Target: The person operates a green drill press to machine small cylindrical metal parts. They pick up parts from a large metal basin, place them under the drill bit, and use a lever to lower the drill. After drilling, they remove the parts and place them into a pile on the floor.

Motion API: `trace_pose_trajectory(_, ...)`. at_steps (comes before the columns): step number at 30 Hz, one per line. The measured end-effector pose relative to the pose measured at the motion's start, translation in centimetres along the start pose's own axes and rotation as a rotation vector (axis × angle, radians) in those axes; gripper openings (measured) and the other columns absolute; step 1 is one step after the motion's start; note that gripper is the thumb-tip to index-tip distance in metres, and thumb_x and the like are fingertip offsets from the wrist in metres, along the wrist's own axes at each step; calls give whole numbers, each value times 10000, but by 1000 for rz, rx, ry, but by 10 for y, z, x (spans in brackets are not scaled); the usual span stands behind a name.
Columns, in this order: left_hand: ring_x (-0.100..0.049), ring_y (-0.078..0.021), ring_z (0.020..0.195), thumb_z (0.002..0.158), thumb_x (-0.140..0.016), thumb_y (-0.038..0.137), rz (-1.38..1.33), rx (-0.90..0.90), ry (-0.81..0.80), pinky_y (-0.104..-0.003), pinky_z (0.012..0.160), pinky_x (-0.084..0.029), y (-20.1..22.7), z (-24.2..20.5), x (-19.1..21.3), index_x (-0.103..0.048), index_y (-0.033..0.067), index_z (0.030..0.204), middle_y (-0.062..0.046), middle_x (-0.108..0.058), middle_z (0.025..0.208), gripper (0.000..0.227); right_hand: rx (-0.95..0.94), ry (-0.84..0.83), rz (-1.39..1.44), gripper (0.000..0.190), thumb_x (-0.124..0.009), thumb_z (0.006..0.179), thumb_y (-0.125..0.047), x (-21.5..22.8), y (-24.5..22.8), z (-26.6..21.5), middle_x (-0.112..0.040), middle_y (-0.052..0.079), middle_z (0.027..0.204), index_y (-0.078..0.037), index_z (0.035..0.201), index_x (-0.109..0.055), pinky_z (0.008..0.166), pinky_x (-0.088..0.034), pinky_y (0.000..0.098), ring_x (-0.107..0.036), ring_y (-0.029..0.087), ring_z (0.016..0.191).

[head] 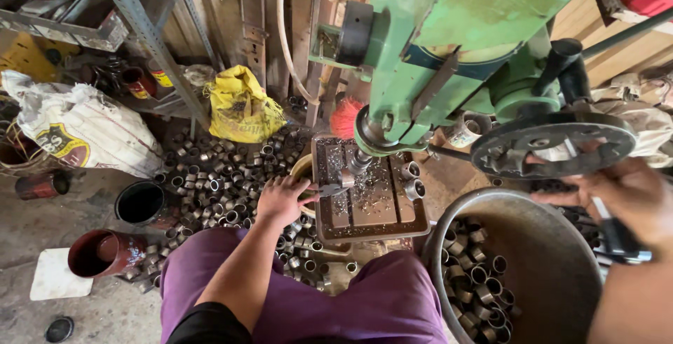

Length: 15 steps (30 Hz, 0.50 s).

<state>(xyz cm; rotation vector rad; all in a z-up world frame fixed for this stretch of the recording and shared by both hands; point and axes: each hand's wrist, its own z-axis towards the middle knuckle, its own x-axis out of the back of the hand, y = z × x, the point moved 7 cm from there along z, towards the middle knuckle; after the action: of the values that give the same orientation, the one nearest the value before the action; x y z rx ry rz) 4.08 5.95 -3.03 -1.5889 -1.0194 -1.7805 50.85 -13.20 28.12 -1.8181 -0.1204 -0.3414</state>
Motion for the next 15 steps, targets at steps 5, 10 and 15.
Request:
trace_pose_trajectory(5,-631,-272,1151,930,-471,683,-31,24,-36,-460,990,-499,2,-4,4,-607,294,1271,-60,-647,1223,535,-53,238,-314,242,-663,977,-111,-61,29,-19,-805,131,953,-3,1193,-646,602,-655,346,-763,222,681)
trace_pose_trajectory(10,-648,-276,1123,939,-487,670,-60,20,13,-455,968,-514,0,-6,7,-620,283,1281,-61,-663,1182,533,96,483,-364,204,-717,983,-117,-56,-8,-50,-669,90,766,24,1129,-705,510,-441,265,-571,122,572)
trace_pose_trajectory(15,-654,-283,1100,927,-495,667,-48,-8,66,-466,957,-513,2,-7,9,-652,266,1268,-76,-666,1169,549,97,568,-403,177,-723,975,-79,-65,-9,-51,-656,78,728,45,1101,-717,484,-411,262,-536,112,544)
